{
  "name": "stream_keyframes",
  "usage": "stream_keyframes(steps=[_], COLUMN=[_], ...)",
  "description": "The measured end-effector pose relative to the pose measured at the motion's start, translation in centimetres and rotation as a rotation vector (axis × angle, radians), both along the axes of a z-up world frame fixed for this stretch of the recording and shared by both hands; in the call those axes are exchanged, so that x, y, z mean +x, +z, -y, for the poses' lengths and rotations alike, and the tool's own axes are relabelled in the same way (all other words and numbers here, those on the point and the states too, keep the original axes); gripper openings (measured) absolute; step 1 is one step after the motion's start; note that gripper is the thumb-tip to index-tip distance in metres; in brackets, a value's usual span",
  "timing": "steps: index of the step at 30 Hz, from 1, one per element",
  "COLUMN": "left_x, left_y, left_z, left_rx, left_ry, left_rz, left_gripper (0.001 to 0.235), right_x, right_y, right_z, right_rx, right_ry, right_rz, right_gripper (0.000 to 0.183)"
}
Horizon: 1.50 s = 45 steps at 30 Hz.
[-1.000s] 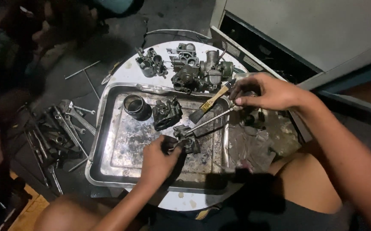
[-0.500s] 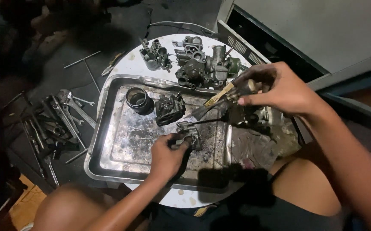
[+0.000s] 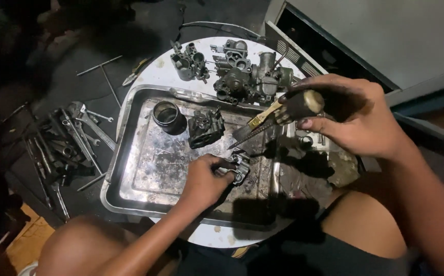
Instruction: Cleaning and inspecting motorcycle carburetor components using a brush and screwdriver.
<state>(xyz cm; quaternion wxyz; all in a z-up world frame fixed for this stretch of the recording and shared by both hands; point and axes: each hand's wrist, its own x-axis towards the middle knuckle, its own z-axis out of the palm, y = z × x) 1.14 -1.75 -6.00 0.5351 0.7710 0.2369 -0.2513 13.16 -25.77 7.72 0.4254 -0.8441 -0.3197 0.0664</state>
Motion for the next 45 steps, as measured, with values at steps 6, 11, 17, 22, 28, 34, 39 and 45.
stream_keyframes(steps=[6,11,17,22,28,34,39,45], left_x=[-0.4,0.0,0.2,0.2,0.5,0.9,0.8,1.0], left_y=[-1.3,-2.6,-3.2,-2.2,-3.8,-3.0,-4.1,-3.5], left_z=[0.3,0.4,0.5,0.7,0.6,0.7,0.6,0.7], left_rx=[0.032,0.056,0.081,0.091,0.149,0.167,0.159,0.168], left_ry=[-0.091,-0.105,-0.113,-0.149,-0.149,-0.147,-0.142,-0.147], left_rz=[0.218,0.266,0.251,0.253,0.280,0.243,0.350,0.207], left_gripper=[0.017,0.019,0.029,0.025,0.056,0.057,0.047,0.064], right_x=[-0.9,-1.1,-0.9,-1.0,-0.9,-0.8,-0.4,-0.2], right_y=[-0.2,-0.1,-0.6,-1.1,-1.1,-1.0,-1.3,-1.4], right_z=[0.0,-0.5,-0.9,-1.2,-1.3,-1.5,-1.8,-1.7], right_rx=[0.122,0.140,0.098,0.055,0.096,0.039,0.086,0.085], right_ry=[0.170,0.223,0.204,0.226,0.214,0.185,0.230,0.245], right_rz=[0.070,0.079,0.146,0.144,0.163,0.177,0.246,0.262], right_gripper=[0.047,0.049,0.046,0.043,0.044,0.045,0.047,0.046])
